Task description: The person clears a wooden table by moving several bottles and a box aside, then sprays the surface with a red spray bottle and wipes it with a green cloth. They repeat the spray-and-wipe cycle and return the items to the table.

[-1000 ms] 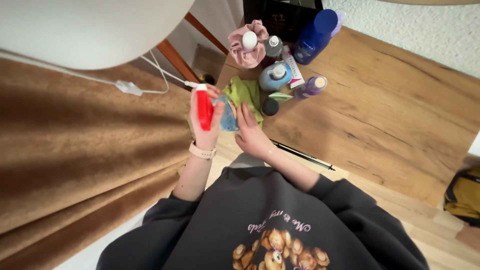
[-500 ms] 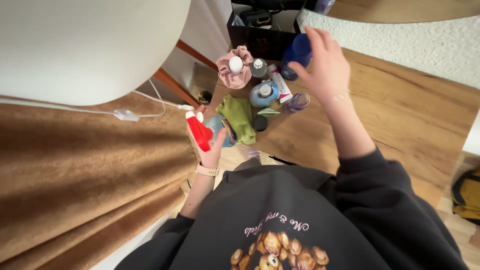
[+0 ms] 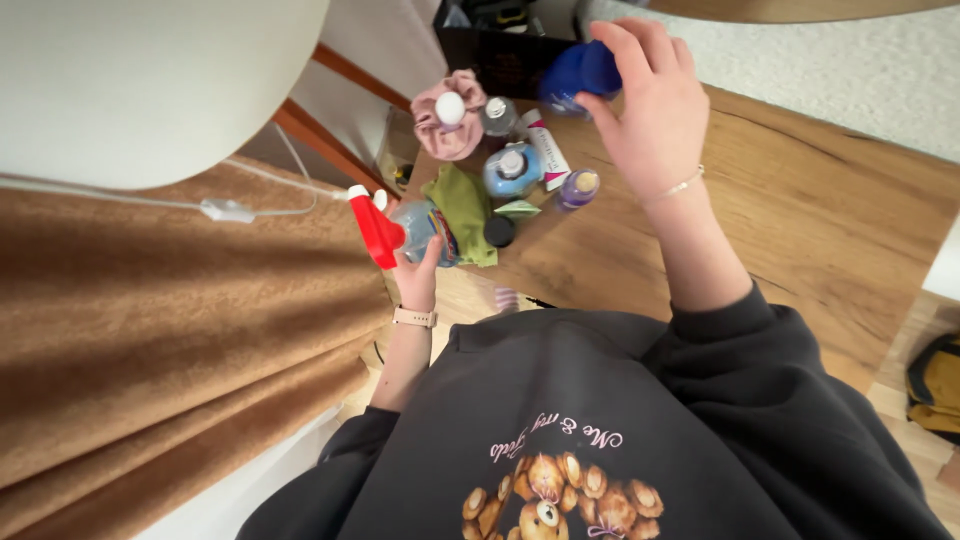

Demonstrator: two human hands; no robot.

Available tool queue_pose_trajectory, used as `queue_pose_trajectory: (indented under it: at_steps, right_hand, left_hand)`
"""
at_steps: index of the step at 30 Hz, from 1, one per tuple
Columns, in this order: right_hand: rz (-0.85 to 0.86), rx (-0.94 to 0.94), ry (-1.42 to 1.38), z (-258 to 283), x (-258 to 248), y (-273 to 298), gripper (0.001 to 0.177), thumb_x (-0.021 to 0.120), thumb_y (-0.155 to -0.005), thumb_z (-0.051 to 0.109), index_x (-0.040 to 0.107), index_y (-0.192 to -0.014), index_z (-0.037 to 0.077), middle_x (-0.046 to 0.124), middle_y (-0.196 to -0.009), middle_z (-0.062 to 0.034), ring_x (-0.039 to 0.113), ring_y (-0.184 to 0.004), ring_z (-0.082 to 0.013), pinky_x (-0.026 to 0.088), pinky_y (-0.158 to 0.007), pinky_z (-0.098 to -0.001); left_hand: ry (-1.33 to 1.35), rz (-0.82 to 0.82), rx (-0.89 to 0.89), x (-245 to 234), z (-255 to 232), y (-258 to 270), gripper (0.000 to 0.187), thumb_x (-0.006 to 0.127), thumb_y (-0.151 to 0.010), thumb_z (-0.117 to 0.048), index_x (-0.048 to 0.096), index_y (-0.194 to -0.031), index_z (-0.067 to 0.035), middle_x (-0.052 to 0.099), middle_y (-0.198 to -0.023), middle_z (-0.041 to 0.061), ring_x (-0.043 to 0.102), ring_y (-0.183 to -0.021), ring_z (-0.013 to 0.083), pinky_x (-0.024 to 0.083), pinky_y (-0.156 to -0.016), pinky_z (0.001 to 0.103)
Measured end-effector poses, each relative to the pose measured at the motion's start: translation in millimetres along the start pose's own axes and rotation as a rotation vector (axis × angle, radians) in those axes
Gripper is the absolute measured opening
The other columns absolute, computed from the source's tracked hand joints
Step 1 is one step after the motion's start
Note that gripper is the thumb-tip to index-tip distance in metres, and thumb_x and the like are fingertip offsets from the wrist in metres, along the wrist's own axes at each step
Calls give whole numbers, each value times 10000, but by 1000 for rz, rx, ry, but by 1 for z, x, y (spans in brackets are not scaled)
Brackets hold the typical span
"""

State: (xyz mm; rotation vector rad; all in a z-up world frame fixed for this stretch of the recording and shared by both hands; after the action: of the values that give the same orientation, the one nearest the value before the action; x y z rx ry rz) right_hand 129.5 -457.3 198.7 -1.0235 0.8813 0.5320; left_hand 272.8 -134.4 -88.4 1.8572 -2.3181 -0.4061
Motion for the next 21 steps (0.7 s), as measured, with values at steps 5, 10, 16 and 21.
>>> queue_pose_trajectory:
  at_steps: [5, 10, 16, 21]
  right_hand:
    - [-82, -119, -202, 2, -78, 11, 588, 915, -938, 122, 609, -1426, 8, 620, -1377, -193, 610, -1167, -399, 510, -982, -483]
    - [-76, 0, -404, -52, -159, 61, 490, 779, -1086, 101, 540, -1481, -67, 531, -1468, -276, 570, -1309, -386, 619, -1004, -421]
    - [-56, 149, -274, -142, -225, 150, 501, 743, -1081, -74, 497, -1515, -112, 479, -1471, -332, 546, -1335, -468, 624, -1011, -484]
    - [-47, 306, -160, -230, -222, 193, 594, 766, -943, -239, 564, -1491, -131, 519, -1467, -334, 553, -1284, -472, 600, -861, -495]
  left_hand:
    - [166, 38, 232, -3, 42, -22, 540, 817, -854, -134, 526, -1301, -51, 675, -1294, 166, 673, -1129, 206, 543, -1028, 348]
    - [3, 201, 365, 6, 40, 2, 907, 811, -864, -113, 245, -1567, -31, 441, -1557, 190, 481, -1393, 244, 362, -1199, 389]
    - [-91, 183, 363, 14, 37, 9, 705, 795, -846, -51, 430, -1444, 19, 515, -1468, 215, 512, -1349, 256, 394, -1175, 401]
    - [-144, 125, 339, 12, 16, 31, 794, 759, -876, -12, 285, -1512, 21, 429, -1544, 264, 455, -1427, 326, 373, -1212, 433]
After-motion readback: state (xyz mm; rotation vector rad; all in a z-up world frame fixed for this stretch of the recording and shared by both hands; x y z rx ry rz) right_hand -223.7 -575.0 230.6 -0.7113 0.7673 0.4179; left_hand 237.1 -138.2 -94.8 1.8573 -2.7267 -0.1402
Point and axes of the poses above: each hand's wrist, its own y-axis away from the middle knuckle, its own x-axis out of the palm, z = x × y, the point moved 6 cm from there along -y, towards the middle knuckle
